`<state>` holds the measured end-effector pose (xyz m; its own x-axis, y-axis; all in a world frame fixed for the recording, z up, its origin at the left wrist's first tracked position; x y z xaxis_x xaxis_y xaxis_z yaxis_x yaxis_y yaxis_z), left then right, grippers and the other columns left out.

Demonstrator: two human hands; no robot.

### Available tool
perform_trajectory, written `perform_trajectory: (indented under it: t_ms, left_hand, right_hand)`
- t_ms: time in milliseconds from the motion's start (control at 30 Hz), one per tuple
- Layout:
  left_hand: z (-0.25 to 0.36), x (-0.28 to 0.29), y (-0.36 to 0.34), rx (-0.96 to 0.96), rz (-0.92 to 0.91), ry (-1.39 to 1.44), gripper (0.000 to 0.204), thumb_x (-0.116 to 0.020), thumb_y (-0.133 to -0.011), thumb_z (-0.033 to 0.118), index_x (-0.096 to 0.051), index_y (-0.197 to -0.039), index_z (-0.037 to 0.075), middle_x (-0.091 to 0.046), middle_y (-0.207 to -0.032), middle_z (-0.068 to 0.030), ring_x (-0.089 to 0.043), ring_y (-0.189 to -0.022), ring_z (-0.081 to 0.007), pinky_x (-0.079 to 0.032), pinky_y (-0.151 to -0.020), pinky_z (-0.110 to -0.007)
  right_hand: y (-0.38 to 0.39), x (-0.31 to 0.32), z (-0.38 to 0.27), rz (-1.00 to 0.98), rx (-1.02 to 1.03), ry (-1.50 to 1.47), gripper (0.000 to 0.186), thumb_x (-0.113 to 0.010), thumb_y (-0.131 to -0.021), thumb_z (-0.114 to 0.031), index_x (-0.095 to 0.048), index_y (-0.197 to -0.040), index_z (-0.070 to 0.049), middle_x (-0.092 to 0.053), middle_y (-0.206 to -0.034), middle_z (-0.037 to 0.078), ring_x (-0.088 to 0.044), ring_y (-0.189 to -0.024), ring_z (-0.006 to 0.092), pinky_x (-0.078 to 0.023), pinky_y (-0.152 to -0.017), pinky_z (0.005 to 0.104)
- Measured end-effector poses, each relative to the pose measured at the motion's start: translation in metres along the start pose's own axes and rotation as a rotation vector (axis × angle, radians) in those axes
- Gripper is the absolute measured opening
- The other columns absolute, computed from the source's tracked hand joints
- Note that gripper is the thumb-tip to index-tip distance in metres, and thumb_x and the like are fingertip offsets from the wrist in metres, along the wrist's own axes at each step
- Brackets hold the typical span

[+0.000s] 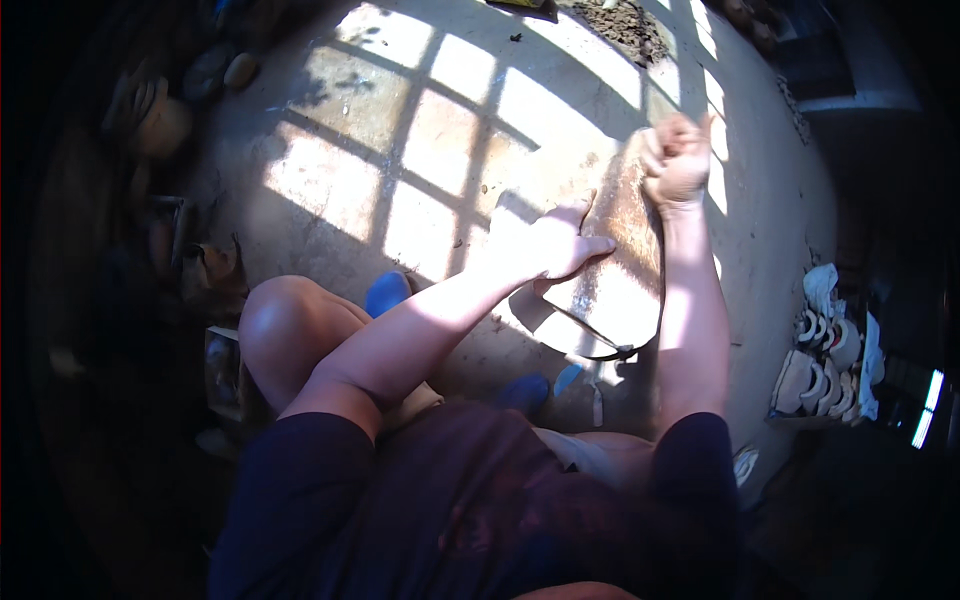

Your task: The person presses clay into two mold sections, joins the mold halves together, and smooths the interior clay along the seams by hand.

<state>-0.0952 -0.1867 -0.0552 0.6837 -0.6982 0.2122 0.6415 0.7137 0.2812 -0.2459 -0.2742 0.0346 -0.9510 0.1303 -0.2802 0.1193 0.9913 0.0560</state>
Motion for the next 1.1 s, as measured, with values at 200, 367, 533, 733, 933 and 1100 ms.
perform_trajectory:
  t_ms: [200,367,533,733,933,1100]
  left_hand:
    - [0.022,0.001,-0.007,-0.029,-0.003,0.029,0.096,-0.082,-0.090,0.046,-0.037,-0.164,0.003,-0.056,-0.151,-0.0293,-0.056,-0.140,-0.0392,-0.043,-0.119,-0.041]
    - [0.027,-0.004,-0.015,-0.016,-0.107,0.009,0.103,-0.081,-0.091,0.044,-0.027,-0.168,0.005,-0.045,-0.163,-0.0268,-0.047,-0.149,-0.0354,-0.038,-0.124,-0.039]
    - [0.017,-0.007,-0.025,-0.038,-0.096,0.161,0.096,-0.082,-0.091,0.034,-0.031,-0.167,0.004,-0.044,-0.165,-0.0238,-0.044,-0.152,-0.0332,-0.035,-0.126,-0.037]
    - [0.023,-0.022,-0.029,0.043,-0.171,0.437,0.089,-0.081,-0.093,0.008,-0.030,-0.166,0.002,-0.053,-0.156,-0.0212,-0.056,-0.138,-0.0272,-0.048,-0.116,-0.036]
    - [0.005,-0.018,-0.035,0.039,-0.190,0.527,0.085,-0.076,-0.096,0.003,-0.028,-0.167,0.005,-0.055,-0.154,-0.0220,-0.060,-0.135,-0.0282,-0.051,-0.114,-0.037]
    - [0.028,-0.025,-0.031,0.054,-0.237,0.569,0.083,-0.073,-0.099,0.004,-0.027,-0.168,0.004,-0.054,-0.155,-0.0223,-0.061,-0.134,-0.0281,-0.050,-0.115,-0.037]
  right_hand:
    - [-0.012,0.038,0.021,0.064,-0.052,0.067,0.068,-0.048,-0.105,-0.072,-0.042,-0.071,-0.013,-0.029,-0.055,-0.005,-0.026,-0.042,0.0081,-0.017,-0.039,0.0273]
    - [-0.019,0.107,-0.044,0.269,0.225,-0.044,0.073,-0.040,-0.102,-0.080,-0.042,-0.069,-0.015,-0.031,-0.058,-0.003,-0.025,-0.042,0.0088,-0.018,-0.038,0.0276]
    - [-0.028,0.137,-0.014,0.254,0.088,0.045,0.067,-0.052,-0.104,-0.069,-0.046,-0.071,-0.012,-0.035,-0.059,-0.002,-0.030,-0.042,0.0090,-0.021,-0.040,0.0286]
    - [0.026,0.191,-0.044,0.338,0.294,-0.074,0.067,-0.055,-0.102,-0.072,-0.048,-0.073,-0.011,-0.035,-0.061,-0.003,-0.030,-0.043,0.0090,-0.020,-0.041,0.0279]
    - [0.051,0.166,-0.048,0.363,0.210,-0.041,0.068,-0.057,-0.101,-0.072,-0.046,-0.071,-0.012,-0.036,-0.061,-0.002,-0.030,-0.043,0.0092,-0.020,-0.040,0.0282]
    - [0.110,0.144,-0.025,0.324,0.274,0.089,0.066,-0.055,-0.105,-0.067,-0.049,-0.073,-0.009,-0.035,-0.060,-0.003,-0.030,-0.045,0.0079,-0.022,-0.042,0.0272]
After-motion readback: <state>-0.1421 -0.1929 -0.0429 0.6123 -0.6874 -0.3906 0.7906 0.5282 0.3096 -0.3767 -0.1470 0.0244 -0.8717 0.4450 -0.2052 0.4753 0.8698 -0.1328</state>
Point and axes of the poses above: each hand's wrist, its own y-axis away from the middle knuckle, its own x-axis out of the back of the hand, z = x × y, the point moved 8 cm from there along -y, towards the middle knuckle
